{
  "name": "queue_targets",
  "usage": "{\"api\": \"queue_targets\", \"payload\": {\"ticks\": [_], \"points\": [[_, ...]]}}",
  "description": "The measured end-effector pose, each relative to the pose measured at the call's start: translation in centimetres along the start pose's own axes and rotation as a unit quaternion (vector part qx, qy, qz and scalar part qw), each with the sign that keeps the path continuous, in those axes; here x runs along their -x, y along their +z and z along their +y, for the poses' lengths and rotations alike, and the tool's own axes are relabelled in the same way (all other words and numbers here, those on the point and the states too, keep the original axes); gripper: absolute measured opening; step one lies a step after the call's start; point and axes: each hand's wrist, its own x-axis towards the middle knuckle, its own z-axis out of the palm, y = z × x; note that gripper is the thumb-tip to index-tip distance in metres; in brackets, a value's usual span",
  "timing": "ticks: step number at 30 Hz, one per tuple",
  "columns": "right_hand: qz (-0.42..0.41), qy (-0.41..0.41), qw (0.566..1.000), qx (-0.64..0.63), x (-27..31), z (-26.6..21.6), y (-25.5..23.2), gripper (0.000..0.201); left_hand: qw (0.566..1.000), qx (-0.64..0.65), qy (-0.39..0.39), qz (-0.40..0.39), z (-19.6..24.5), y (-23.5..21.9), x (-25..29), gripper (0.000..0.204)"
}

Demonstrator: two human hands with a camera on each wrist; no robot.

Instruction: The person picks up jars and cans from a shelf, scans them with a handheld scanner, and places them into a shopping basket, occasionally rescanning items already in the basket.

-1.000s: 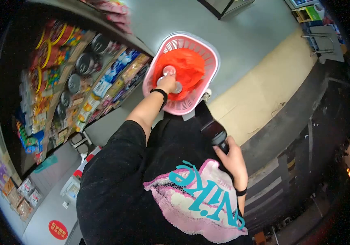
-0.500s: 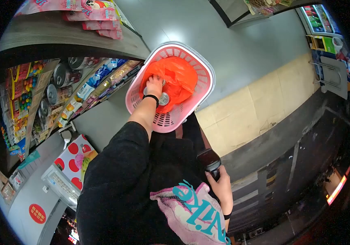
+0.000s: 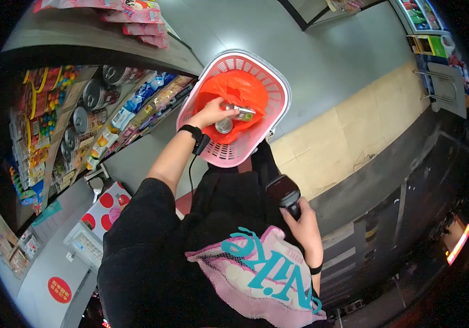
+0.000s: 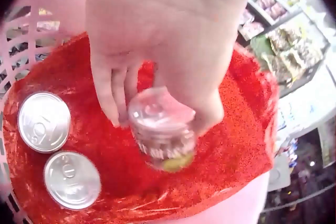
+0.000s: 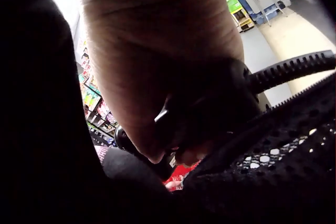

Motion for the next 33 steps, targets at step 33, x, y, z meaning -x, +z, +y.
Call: {"api": "queue_targets", "payload": {"ticks": [33], "points": [[-0.021, -0.222, 0.973, 0.063, 4.3, -9.7, 8.3, 0.034, 0.991, 0.029, 0.004, -0.13, 2.5, -9.6, 24.8, 0.077]]}}
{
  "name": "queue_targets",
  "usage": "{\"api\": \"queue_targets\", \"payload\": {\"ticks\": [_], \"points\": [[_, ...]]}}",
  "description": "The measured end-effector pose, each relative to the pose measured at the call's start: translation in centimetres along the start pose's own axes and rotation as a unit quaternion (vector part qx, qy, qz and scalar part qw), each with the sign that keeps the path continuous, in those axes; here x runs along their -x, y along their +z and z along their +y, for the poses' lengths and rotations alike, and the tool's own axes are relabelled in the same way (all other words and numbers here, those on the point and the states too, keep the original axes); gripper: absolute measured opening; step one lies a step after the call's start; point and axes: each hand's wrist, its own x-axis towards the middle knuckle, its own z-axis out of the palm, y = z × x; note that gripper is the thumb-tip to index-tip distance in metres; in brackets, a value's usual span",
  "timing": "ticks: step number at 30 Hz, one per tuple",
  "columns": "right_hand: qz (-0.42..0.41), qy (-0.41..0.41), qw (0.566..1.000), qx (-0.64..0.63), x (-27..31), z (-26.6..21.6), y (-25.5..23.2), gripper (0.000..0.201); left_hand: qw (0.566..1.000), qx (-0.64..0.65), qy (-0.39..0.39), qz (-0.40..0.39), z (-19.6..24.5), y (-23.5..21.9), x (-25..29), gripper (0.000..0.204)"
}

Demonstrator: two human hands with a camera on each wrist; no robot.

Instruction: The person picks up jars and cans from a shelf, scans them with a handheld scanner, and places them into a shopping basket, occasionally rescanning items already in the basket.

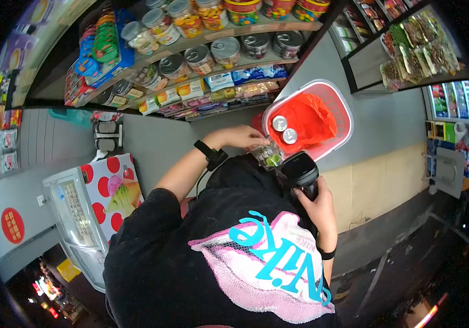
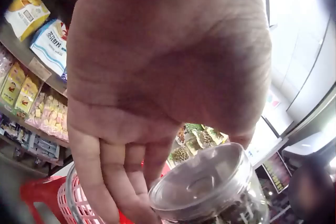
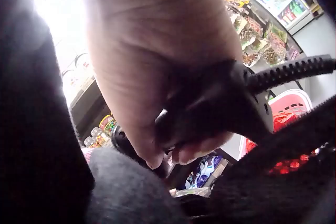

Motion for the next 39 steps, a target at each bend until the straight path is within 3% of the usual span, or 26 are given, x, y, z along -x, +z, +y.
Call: {"api": "queue_targets", "payload": {"ticks": [5, 7, 8, 11, 12, 15, 17, 21, 33, 36, 39], "points": [[0.025, 0.043, 0.999, -0.021, -0.6, -0.2, 0.8, 0.046, 0.997, -0.036, 0.06, -0.039, 1.7, 0.9, -0.2, 0.071], [0.072, -0.004, 0.997, -0.022, -0.7, 1.1, 1.1, 0.058, 0.995, -0.026, 0.074, -0.062, 3.5, 1.5, 0.1, 0.071], [0.071, -0.001, 0.997, -0.025, -0.7, 1.6, 1.1, 0.071, 0.991, -0.062, 0.089, -0.075, 4.0, 1.9, -0.2, 0.072], [0.078, -0.011, 0.996, -0.039, -0.3, 1.8, 1.3, 0.08, 0.983, -0.118, 0.115, -0.083, 6.1, 3.0, 0.2, 0.075], [0.049, 0.028, 0.998, -0.039, -0.2, 1.3, 0.9, 0.089, 0.978, -0.131, 0.126, -0.098, 6.7, 3.3, 0.2, 0.076], [0.06, -0.009, 0.998, -0.034, 0.2, 2.4, 1.1, 0.09, 0.969, -0.147, 0.147, -0.134, 8.1, 3.6, 0.6, 0.079], [0.049, 0.016, 0.996, -0.068, 1.0, 2.6, 0.9, 0.091, 0.964, -0.19, 0.139, -0.124, 8.1, 4.4, 0.3, 0.077], [0.028, 0.029, 0.998, -0.053, 1.5, 2.3, -0.1, 0.098, 0.964, -0.155, 0.152, -0.154, 8.1, 5.2, -0.2, 0.072], [-0.022, -0.03, 0.998, -0.047, 3.1, 3.8, -2.8, 0.103, 0.96, -0.202, 0.178, -0.08, 9.8, 9.6, 0.5, 0.076], [-0.048, -0.028, 0.99, -0.129, 3.5, 5.8, -2.3, 0.102, 0.965, -0.204, 0.132, -0.096, 10.2, 10.1, 1.4, 0.079], [-0.024, -0.017, 0.996, -0.089, 4.2, 6.2, -2.6, 0.103, 0.971, -0.194, 0.12, -0.078, 10.1, 11.6, 1.9, 0.084]]}}
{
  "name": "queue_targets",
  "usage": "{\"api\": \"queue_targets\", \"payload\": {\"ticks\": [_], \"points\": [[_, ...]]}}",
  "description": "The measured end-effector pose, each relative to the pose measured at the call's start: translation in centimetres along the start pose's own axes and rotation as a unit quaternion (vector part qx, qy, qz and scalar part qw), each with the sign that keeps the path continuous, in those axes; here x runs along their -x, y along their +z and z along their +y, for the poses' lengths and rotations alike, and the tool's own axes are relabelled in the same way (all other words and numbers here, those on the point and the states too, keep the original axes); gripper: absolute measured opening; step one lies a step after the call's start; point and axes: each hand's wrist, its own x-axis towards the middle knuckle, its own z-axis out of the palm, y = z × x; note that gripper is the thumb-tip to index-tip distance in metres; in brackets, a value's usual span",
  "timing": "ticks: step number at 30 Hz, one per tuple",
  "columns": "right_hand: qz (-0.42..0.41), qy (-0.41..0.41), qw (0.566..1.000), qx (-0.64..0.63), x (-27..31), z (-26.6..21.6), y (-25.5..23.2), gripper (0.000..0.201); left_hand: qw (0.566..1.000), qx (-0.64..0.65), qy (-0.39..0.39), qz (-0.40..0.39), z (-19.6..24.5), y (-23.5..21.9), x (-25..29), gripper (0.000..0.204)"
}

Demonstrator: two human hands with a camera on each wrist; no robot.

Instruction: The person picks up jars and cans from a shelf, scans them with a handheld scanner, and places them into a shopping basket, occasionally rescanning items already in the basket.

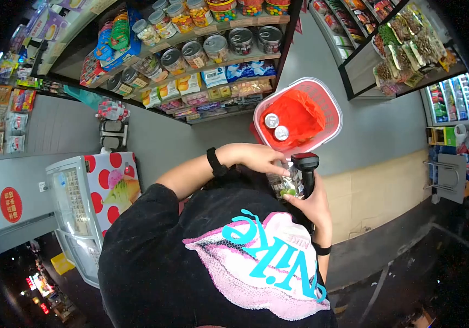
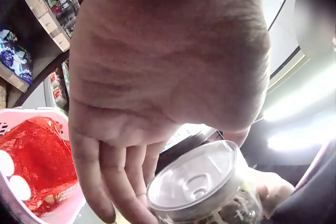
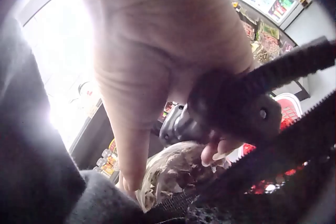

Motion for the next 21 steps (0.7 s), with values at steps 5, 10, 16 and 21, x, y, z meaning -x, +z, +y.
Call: {"api": "queue_targets", "payload": {"ticks": [5, 10, 16, 21], "points": [[-0.027, -0.024, 0.999, -0.006, 0.1, 2.4, -0.7, 0.11, 1.0, -0.018, -0.018, -0.006, 0.8, 2.0, 0.8, 0.089], [-0.041, -0.027, 0.998, -0.031, 1.0, 3.0, -1.2, 0.099, 0.998, 0.015, -0.02, 0.053, 1.4, 3.7, 1.6, 0.086], [-0.01, -0.059, 0.998, -0.029, 2.1, 4.9, -2.0, 0.062, 0.981, 0.035, 0.077, 0.175, 1.1, 3.3, 3.7, 0.077], [0.001, -0.019, 0.999, -0.04, 3.1, 5.9, -2.8, 0.057, 0.907, -0.091, 0.002, 0.412, -1.4, 0.5, 7.1, 0.085]]}}
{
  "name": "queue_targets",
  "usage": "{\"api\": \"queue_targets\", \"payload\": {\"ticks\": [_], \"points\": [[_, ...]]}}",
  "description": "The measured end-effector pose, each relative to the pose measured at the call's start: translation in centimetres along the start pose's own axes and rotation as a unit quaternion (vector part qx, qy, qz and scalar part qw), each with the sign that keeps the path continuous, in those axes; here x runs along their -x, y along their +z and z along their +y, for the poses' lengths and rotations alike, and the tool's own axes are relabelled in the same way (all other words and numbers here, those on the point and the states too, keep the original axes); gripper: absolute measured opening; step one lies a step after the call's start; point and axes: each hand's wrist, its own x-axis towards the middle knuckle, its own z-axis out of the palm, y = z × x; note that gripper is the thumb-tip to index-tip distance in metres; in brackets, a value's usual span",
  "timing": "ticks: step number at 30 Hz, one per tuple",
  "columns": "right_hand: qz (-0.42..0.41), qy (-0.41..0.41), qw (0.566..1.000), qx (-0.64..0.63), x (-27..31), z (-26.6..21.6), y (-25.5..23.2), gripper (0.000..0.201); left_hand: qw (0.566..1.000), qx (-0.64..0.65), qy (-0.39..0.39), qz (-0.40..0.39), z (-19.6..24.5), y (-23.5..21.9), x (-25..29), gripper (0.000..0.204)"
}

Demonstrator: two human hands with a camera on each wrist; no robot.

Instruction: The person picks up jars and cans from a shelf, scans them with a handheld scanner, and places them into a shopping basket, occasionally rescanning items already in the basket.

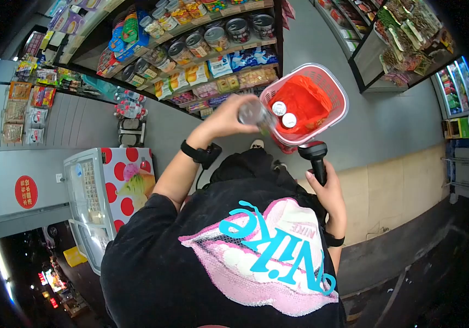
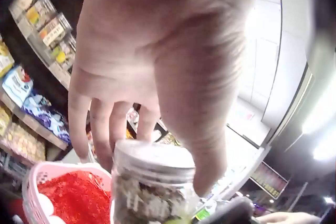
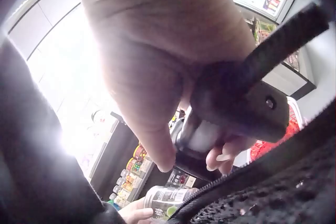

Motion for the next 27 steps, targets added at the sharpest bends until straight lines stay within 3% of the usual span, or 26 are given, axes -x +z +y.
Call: {"api": "queue_targets", "payload": {"ticks": [4, 7, 11, 13, 15, 17, 21, 23, 27], "points": [[0.021, 0.007, 1.0, 0.014, 0.1, 1.0, -0.2, 0.056, 0.967, -0.089, -0.104, 0.213, -2.5, -3.5, 0.4, 0.088], [0.023, 0.016, 1.0, 0.007, 0.1, 0.1, -0.2, 0.057, 0.945, -0.101, -0.127, 0.283, -4.9, -5.5, 1.2, 0.088], [0.024, 0.016, 1.0, 0.0, -0.4, -0.5, 0.3, 0.057, 0.957, -0.057, -0.128, 0.256, -7.1, -5.6, 1.5, 0.089], [0.036, 0.007, 0.999, 0.022, -0.7, -0.6, 0.6, 0.056, 0.976, -0.028, -0.123, 0.179, -6.4, -4.7, 1.2, 0.089], [0.029, 0.012, 0.999, 0.024, -1.2, -1.1, 0.8, 0.056, 0.976, -0.005, -0.141, 0.166, -6.0, -4.4, 0.6, 0.092], [0.023, 0.018, 0.999, 0.024, -1.7, -1.5, 1.0, 0.055, 0.97, -0.033, -0.143, 0.192, -4.4, -5.2, 0.1, 0.09], [0.033, 0.015, 0.999, 0.026, -2.0, -2.8, 1.3, 0.054, 0.955, -0.062, -0.125, 0.261, -6.6, -7.3, -0.7, 0.088], [0.036, 0.017, 0.999, 0.017, -2.3, -3.1, 1.5, 0.054, 0.915, -0.111, -0.117, 0.371, -7.1, -9.1, -1.0, 0.086], [0.036, 0.033, 0.998, 0.036, -2.6, -2.9, 1.9, 0.054, 0.874, -0.154, -0.125, 0.443, -10.7, -12.2, -2.3, 0.089]]}}
